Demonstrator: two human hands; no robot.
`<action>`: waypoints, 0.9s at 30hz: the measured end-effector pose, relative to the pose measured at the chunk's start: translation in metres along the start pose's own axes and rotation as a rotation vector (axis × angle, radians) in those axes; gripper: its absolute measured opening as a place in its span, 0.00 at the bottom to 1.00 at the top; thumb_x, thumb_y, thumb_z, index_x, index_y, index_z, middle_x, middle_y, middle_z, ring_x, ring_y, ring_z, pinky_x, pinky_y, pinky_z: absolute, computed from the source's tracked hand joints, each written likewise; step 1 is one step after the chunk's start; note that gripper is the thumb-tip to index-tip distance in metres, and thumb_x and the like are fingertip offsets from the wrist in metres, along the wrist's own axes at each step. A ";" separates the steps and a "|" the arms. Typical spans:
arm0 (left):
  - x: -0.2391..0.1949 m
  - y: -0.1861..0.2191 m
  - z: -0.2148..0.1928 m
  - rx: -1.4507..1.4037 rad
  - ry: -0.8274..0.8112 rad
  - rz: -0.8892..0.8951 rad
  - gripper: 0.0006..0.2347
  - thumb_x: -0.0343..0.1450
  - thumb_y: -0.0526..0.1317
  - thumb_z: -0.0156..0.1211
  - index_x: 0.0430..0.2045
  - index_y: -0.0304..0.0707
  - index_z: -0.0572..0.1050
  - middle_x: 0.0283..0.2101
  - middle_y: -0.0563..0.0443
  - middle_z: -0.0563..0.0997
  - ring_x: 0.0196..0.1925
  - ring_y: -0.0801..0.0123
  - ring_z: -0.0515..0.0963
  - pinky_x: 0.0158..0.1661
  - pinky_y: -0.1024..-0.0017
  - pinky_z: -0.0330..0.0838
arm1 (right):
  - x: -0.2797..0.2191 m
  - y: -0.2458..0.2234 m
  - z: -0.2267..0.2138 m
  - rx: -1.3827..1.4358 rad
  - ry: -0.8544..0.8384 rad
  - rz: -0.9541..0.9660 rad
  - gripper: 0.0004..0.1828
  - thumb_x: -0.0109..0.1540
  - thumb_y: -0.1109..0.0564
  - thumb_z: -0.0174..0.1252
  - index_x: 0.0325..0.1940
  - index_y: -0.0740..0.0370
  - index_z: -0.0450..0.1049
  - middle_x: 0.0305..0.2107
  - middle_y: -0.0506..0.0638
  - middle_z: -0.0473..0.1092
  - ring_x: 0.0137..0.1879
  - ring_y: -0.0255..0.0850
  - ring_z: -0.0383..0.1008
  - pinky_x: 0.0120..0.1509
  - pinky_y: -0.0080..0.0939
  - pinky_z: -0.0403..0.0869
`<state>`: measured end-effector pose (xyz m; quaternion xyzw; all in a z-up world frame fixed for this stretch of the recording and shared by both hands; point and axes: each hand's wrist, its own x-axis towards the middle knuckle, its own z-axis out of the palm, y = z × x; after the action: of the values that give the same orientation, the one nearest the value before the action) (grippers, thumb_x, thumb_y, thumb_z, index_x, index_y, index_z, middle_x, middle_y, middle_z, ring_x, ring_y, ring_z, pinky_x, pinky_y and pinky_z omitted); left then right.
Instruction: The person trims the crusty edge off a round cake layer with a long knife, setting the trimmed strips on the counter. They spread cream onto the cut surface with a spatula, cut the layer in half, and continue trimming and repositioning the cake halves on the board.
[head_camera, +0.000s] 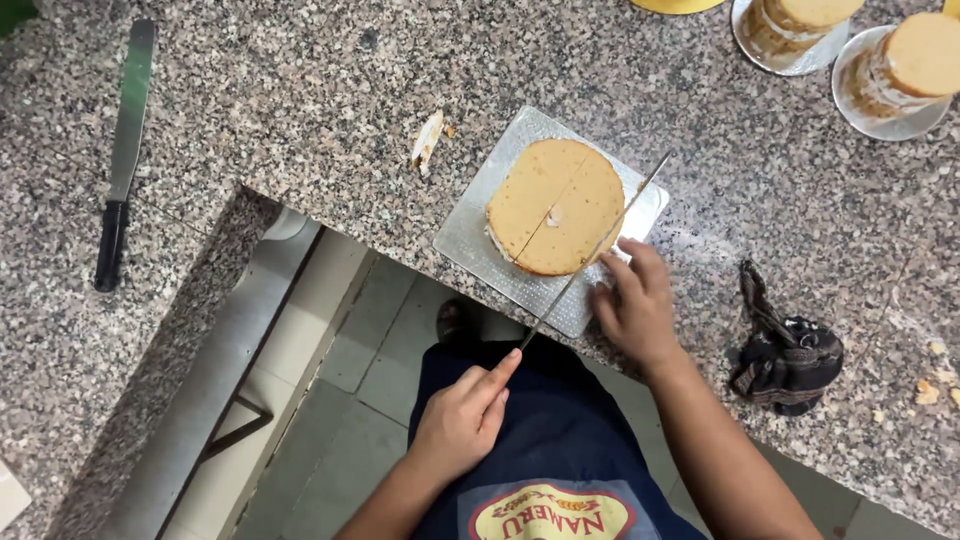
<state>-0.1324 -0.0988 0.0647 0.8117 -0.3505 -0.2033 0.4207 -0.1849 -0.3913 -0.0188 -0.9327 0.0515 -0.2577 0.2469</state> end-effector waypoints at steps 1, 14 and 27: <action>0.001 -0.002 -0.001 -0.004 -0.001 0.000 0.23 0.72 0.33 0.59 0.64 0.46 0.70 0.29 0.45 0.74 0.26 0.53 0.78 0.29 0.60 0.74 | 0.001 0.000 0.002 -0.003 -0.002 0.000 0.29 0.56 0.62 0.65 0.62 0.63 0.69 0.61 0.63 0.63 0.67 0.60 0.64 0.70 0.59 0.67; -0.002 -0.009 0.003 0.005 -0.044 -0.023 0.23 0.72 0.34 0.58 0.65 0.47 0.70 0.30 0.46 0.75 0.27 0.54 0.79 0.29 0.60 0.75 | 0.002 -0.001 0.004 -0.143 -0.021 -0.052 0.35 0.52 0.65 0.64 0.63 0.62 0.66 0.64 0.60 0.62 0.71 0.61 0.62 0.74 0.63 0.63; -0.006 -0.008 0.008 -0.004 -0.049 -0.043 0.23 0.72 0.34 0.57 0.65 0.46 0.70 0.31 0.47 0.75 0.27 0.54 0.79 0.29 0.61 0.75 | -0.001 0.002 0.007 -0.169 -0.021 -0.064 0.35 0.52 0.65 0.62 0.64 0.62 0.65 0.65 0.60 0.63 0.73 0.58 0.60 0.77 0.62 0.59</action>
<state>-0.1379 -0.0957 0.0534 0.8129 -0.3430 -0.2329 0.4090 -0.1827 -0.3895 -0.0253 -0.9541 0.0405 -0.2504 0.1595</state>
